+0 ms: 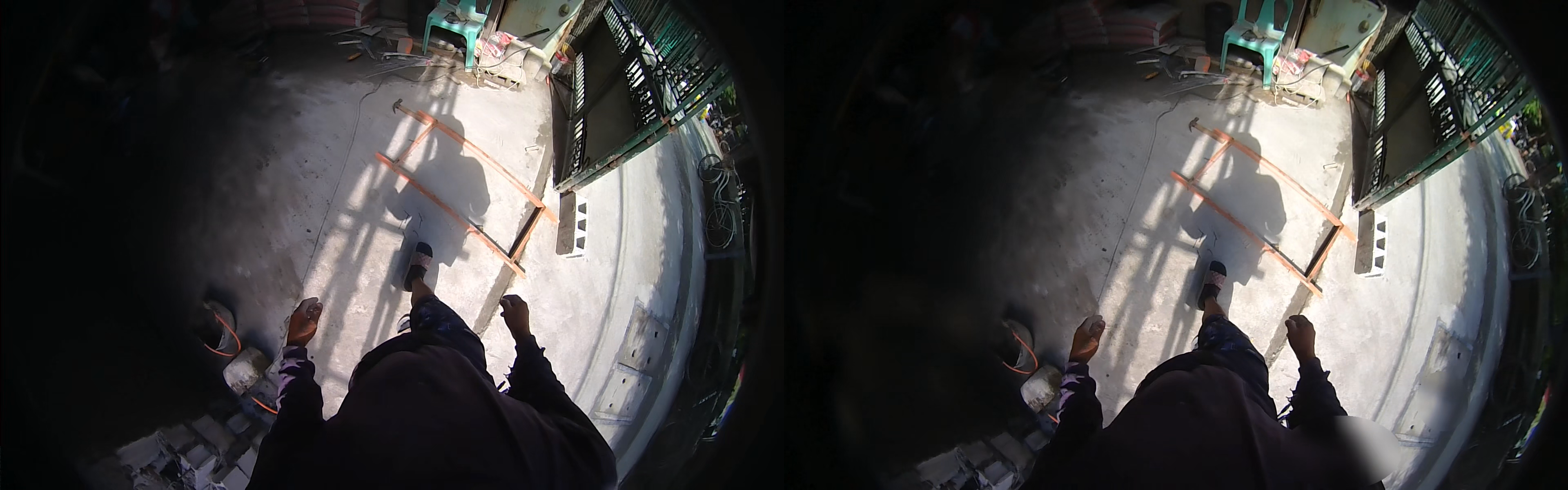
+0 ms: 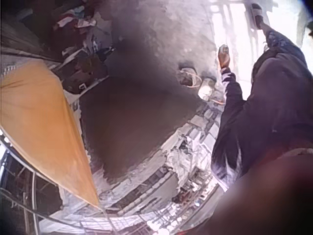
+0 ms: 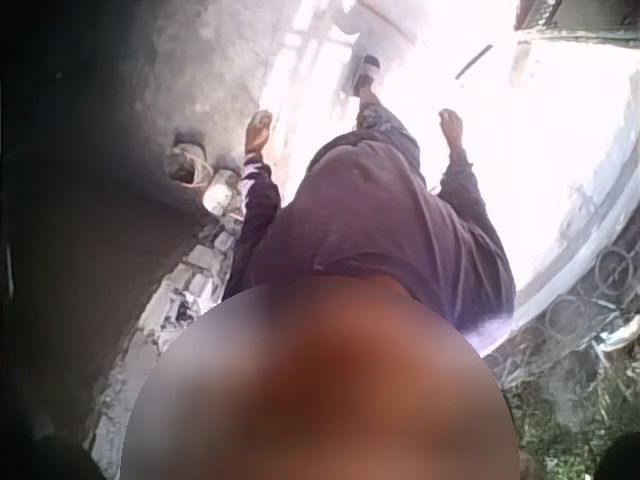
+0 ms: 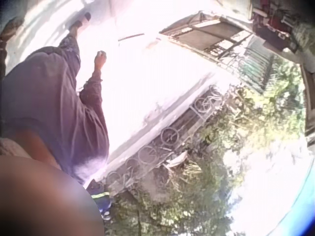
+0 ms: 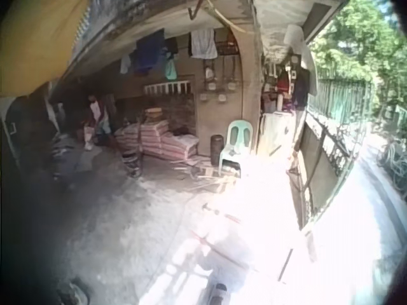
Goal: The person removes a mesh screen from a wooden frame, then sits on the floor and uses a hammer to drive nails into the frame, securing its joints. The person adjusts the frame position and continues hammering until the frame is assembled.
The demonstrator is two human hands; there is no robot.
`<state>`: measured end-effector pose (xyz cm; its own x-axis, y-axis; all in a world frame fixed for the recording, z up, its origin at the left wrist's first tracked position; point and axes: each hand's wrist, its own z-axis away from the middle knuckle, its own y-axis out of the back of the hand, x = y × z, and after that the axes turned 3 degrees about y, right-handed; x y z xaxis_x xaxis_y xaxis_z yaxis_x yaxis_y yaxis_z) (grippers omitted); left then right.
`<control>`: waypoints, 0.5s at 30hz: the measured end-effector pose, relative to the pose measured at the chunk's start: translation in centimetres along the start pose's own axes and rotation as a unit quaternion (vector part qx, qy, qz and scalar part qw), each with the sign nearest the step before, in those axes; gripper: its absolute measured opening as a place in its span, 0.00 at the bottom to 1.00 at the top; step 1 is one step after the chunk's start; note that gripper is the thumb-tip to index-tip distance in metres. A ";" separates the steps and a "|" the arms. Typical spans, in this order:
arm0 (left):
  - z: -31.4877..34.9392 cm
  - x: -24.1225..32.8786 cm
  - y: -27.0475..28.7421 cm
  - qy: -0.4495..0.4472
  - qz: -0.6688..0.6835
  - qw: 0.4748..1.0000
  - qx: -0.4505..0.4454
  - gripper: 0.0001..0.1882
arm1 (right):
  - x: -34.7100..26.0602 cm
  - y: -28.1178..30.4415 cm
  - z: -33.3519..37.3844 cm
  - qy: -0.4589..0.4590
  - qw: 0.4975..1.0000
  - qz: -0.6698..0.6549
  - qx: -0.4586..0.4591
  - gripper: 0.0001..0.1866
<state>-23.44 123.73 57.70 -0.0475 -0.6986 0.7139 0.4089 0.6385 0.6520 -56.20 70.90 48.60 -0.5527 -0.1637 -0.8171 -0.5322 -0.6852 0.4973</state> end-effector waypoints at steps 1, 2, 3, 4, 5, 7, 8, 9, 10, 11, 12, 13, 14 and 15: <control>-1.0 -2.2 -0.7 0.056 0.004 0.998 -0.020 0.25 | -2.8 -0.6 -2.2 -0.022 0.999 0.037 0.000 0.12; -1.5 -4.5 -1.2 0.104 0.024 0.994 -0.031 0.24 | -5.7 -1.0 -4.0 -0.021 0.999 0.037 -0.006 0.12; -1.4 -6.6 -1.5 0.128 0.032 0.990 -0.051 0.23 | -9.0 -1.2 -6.1 0.017 0.992 0.126 -0.016 0.12; -0.9 -8.5 -1.5 0.198 0.036 0.977 -0.072 0.22 | -12.5 -1.5 -8.0 0.002 0.998 0.066 -0.002 0.12; 0.2 -9.9 -1.4 0.297 0.073 0.948 -0.083 0.22 | -16.6 -1.3 -10.2 -0.021 0.994 -0.109 -0.006 0.11; 2.3 -11.6 0.0 0.407 0.087 0.905 -0.087 0.24 | -26.3 -0.6 -15.1 -0.028 0.948 -0.318 -0.007 0.09; 3.5 -11.7 1.0 0.458 0.093 0.880 -0.081 0.24 | -31.7 -0.3 -17.2 0.017 0.930 -0.367 0.003 0.08; 3.8 -11.6 2.1 0.506 0.048 0.855 -0.105 0.25 | -37.4 0.4 -19.2 0.131 0.937 -0.315 0.071 0.08; 3.8 -11.2 3.2 0.547 0.076 0.826 -0.109 0.26 | -43.3 1.2 -21.1 0.247 0.923 -0.260 0.139 0.08; 3.6 -10.6 4.2 0.550 0.070 0.823 -0.118 0.27 | -49.0 2.1 -21.9 0.308 0.878 -0.309 0.195 0.10; 2.4 -10.0 5.0 0.541 0.069 0.831 -0.114 0.27 | -54.4 3.8 -22.0 0.440 0.833 -0.275 0.193 0.11; 0.9 -9.4 5.5 0.543 0.068 0.829 -0.115 0.26 | -59.4 5.2 -21.5 0.595 0.743 -0.246 0.183 0.15; -0.7 -8.7 5.6 0.551 0.066 0.824 -0.117 0.26 | -63.9 6.3 -20.7 0.681 0.646 -0.274 0.208 0.16; -2.9 -8.3 6.0 0.547 0.067 0.829 -0.095 0.26 | -67.6 6.4 -19.7 0.739 0.573 -0.287 0.206 0.15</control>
<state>-17.95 132.38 54.93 0.8224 -0.5667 0.0490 0.4852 0.7439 0.4596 -9.61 63.54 101.27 0.7749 -0.6267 -0.0821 -0.6288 -0.7513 -0.2004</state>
